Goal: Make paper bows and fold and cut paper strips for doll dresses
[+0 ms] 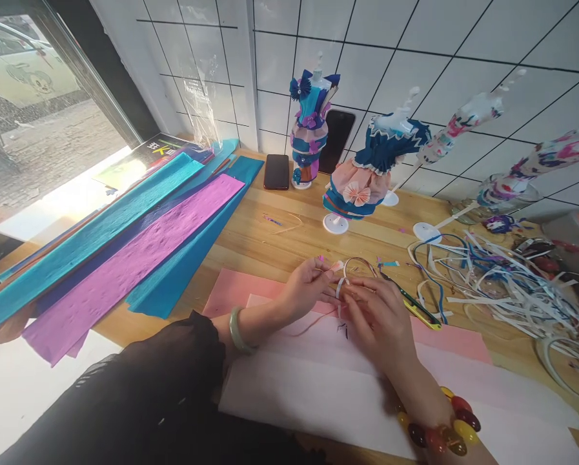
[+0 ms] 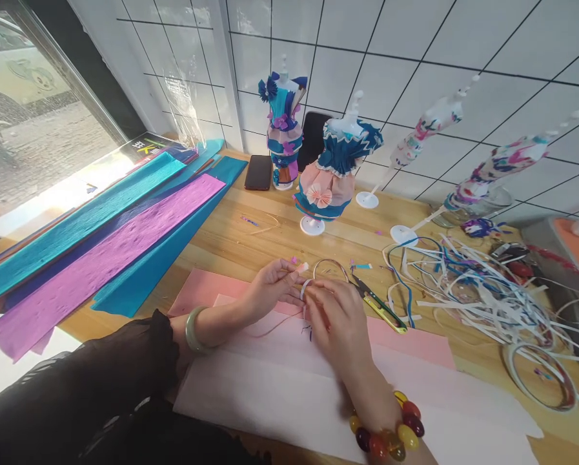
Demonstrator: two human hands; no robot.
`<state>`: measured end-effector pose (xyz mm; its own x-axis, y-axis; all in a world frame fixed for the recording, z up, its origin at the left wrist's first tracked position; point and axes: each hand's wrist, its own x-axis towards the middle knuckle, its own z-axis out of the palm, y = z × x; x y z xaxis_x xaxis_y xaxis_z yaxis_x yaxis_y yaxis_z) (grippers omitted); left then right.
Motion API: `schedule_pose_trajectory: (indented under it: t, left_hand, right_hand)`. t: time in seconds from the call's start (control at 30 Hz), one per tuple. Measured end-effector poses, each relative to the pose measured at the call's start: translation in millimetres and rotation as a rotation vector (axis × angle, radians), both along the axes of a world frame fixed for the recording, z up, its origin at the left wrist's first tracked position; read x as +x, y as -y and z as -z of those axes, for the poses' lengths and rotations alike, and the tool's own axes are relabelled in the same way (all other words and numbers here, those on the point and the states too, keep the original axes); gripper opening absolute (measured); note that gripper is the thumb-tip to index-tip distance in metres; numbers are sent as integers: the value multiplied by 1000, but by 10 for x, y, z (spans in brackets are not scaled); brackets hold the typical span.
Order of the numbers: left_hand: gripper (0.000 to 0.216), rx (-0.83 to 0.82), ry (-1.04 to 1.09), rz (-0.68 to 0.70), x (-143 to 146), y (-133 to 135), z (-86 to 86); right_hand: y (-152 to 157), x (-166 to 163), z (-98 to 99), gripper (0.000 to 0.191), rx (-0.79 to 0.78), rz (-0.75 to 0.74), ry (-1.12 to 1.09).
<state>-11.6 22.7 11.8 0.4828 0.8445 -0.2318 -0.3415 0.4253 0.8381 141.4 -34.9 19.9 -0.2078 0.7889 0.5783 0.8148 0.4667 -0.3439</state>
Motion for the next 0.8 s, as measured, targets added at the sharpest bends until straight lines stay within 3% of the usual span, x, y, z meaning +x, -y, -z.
schedule_pose_trajectory:
  t: [0.33, 0.67, 0.8]
  left_hand:
    - [36, 149, -106, 42, 10, 90, -16]
    - [35, 184, -110, 84, -4, 103, 2]
    - [32, 195, -107, 93, -8, 102, 19]
  right_hand:
    - [4, 22, 66, 14, 7, -18, 214]
    - [17, -19, 41, 15, -162, 1, -49]
    - [27, -34, 25, 16, -162, -33, -116]
